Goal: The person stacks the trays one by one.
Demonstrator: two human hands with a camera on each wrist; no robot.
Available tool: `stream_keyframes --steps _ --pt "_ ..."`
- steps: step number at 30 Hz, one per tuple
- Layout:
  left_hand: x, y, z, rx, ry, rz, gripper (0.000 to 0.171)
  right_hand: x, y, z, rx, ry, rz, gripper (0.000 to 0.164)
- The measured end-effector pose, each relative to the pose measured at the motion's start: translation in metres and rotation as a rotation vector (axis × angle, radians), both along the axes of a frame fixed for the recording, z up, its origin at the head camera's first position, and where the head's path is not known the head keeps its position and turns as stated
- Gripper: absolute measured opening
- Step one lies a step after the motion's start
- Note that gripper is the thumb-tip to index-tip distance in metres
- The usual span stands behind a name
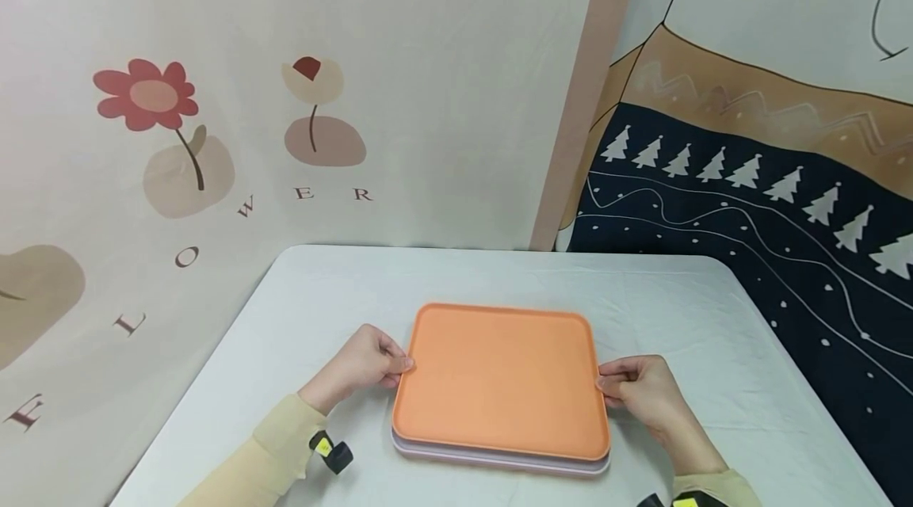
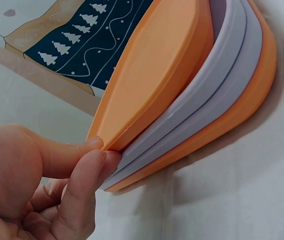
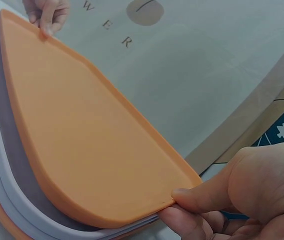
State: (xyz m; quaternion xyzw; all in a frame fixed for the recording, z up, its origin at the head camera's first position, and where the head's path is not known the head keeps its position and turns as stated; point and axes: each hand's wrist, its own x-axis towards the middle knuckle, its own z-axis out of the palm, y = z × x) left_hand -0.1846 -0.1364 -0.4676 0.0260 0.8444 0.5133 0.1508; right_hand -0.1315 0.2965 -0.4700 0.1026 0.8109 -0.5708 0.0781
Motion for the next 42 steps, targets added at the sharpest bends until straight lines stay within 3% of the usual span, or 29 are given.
stream_keyframes --steps 42 --pt "0.0070 -0.0001 0.0059 -0.092 0.011 -0.047 0.014 0.0088 -0.0004 -0.0016 0.013 0.001 0.020 0.020"
